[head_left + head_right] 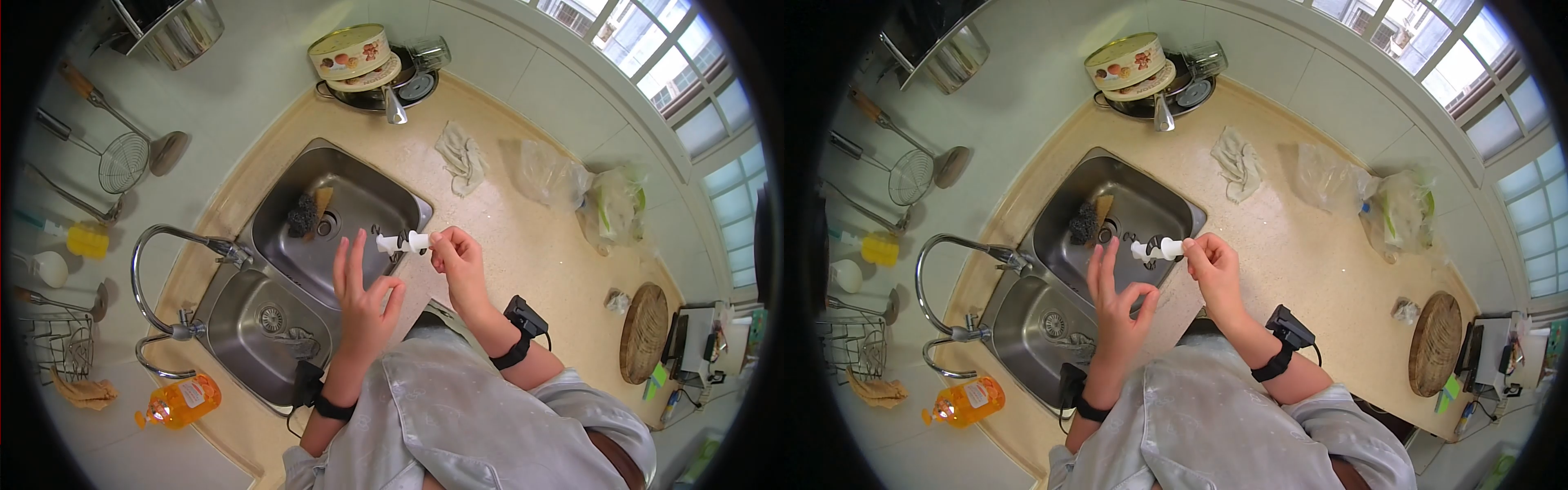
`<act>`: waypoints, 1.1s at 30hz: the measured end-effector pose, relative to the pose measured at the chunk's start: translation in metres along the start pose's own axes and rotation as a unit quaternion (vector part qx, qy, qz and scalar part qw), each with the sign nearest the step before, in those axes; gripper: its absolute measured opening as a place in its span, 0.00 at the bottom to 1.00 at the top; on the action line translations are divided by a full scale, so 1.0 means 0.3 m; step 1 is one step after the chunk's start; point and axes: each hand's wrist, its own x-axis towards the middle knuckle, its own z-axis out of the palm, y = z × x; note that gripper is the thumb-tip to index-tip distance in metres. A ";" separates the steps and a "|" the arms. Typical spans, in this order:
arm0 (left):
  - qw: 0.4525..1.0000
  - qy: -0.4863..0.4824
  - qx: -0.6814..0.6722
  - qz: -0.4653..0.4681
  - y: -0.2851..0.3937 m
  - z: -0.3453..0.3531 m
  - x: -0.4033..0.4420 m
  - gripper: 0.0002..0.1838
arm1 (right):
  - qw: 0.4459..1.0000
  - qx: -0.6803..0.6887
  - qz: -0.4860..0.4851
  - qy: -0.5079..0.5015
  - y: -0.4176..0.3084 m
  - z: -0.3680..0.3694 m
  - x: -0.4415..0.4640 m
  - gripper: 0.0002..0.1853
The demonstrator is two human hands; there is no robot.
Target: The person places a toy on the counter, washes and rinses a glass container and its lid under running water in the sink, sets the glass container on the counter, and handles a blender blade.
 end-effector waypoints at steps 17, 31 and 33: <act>0.992 0.084 0.098 0.001 -0.064 0.020 0.063 0.08 | 0.997 -0.073 -0.034 -0.019 0.005 0.054 -0.033 0.13; 0.986 0.158 0.008 -0.051 -0.099 -0.172 0.089 0.07 | 0.979 -0.142 -0.136 -0.053 0.023 0.041 -0.020 0.07; 0.988 0.145 0.002 -0.055 -0.097 -0.180 0.090 0.07 | 0.971 -0.168 -0.158 -0.064 0.004 0.044 -0.024 0.06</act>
